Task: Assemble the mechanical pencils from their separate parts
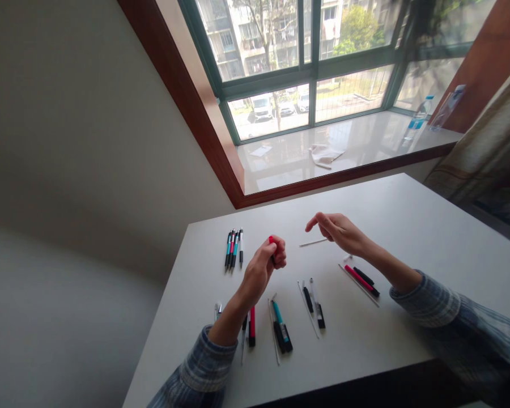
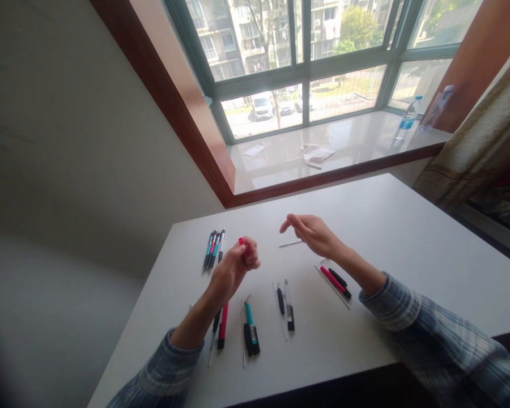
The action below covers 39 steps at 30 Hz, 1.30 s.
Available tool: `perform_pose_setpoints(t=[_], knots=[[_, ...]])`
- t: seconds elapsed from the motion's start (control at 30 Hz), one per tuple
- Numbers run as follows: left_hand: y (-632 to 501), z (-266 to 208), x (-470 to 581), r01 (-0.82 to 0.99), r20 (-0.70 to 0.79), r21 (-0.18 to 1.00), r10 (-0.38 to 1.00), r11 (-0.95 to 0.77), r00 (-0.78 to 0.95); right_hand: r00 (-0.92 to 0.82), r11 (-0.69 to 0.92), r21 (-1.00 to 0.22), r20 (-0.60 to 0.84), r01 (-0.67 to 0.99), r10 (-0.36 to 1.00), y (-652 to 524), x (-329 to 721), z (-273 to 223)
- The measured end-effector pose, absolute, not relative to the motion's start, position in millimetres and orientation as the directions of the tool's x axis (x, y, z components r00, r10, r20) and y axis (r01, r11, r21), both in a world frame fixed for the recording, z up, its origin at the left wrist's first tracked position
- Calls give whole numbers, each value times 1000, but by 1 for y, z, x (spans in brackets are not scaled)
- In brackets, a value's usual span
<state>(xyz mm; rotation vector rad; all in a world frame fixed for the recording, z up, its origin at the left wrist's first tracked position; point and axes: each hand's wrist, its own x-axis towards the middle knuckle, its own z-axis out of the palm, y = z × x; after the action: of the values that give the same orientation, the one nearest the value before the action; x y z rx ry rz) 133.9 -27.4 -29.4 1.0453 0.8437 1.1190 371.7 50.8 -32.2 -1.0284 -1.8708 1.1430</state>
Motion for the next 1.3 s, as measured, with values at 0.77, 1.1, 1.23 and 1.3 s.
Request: perform_pose_setpoints(t=[0.77, 1.1, 1.23, 1.3], knots=[[-28, -25, 137, -279, -29, 955, 967, 102, 252, -513, 511, -292, 77, 809, 855, 54, 370, -50], [-26, -29, 134, -119, 7, 993, 980, 17, 201, -404, 289, -903, 146, 319, 903, 58, 365, -35], [-27, -28, 133, -44, 34, 999, 984, -27, 174, -407, 93, -984, 149, -153, 901, 51, 349, -2], [-27, -27, 133, -18, 38, 999, 983, -35, 181, -424, 53, -959, 172, -277, 889, 48, 338, 14]])
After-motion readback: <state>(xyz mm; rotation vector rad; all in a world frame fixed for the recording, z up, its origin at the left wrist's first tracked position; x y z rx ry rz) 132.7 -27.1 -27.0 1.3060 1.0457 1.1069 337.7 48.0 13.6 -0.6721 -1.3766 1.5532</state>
